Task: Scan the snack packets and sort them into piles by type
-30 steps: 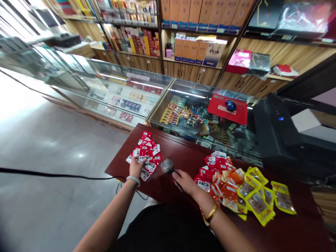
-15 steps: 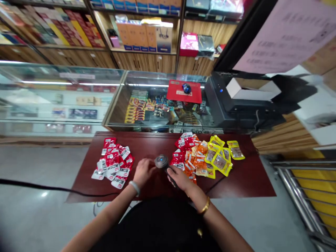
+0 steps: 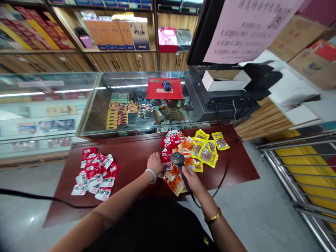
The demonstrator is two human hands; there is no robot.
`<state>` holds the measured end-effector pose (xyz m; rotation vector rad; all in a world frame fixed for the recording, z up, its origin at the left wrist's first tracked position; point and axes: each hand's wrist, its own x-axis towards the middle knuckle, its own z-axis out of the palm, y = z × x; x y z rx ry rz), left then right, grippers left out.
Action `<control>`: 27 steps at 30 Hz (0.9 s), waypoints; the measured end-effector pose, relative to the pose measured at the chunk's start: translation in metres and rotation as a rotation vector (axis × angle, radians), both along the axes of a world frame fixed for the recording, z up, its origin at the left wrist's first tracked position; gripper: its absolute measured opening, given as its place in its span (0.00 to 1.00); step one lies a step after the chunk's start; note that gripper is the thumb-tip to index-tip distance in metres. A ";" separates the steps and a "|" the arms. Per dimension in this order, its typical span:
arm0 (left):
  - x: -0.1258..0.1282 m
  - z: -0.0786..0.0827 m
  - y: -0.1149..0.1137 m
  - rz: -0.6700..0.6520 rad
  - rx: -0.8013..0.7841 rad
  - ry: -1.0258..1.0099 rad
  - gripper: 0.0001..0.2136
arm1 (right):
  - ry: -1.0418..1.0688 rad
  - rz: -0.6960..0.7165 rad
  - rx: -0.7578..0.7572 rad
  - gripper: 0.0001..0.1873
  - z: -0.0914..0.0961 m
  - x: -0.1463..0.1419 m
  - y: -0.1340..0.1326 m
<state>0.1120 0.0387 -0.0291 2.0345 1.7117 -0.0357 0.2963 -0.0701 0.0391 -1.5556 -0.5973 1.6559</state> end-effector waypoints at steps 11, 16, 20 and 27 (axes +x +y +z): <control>-0.046 -0.005 0.020 0.200 -0.114 -0.129 0.19 | 0.000 0.095 0.002 0.27 0.003 -0.020 0.018; -0.086 -0.005 0.006 0.340 -0.068 -0.247 0.14 | -0.004 0.263 0.060 0.26 0.005 -0.045 0.041; -0.117 -0.001 -0.014 0.459 -0.117 -0.365 0.14 | 0.017 0.416 0.077 0.27 0.002 -0.076 0.065; -0.170 0.006 -0.051 0.648 -0.019 -0.408 0.14 | 0.056 0.668 0.109 0.27 0.006 -0.145 0.089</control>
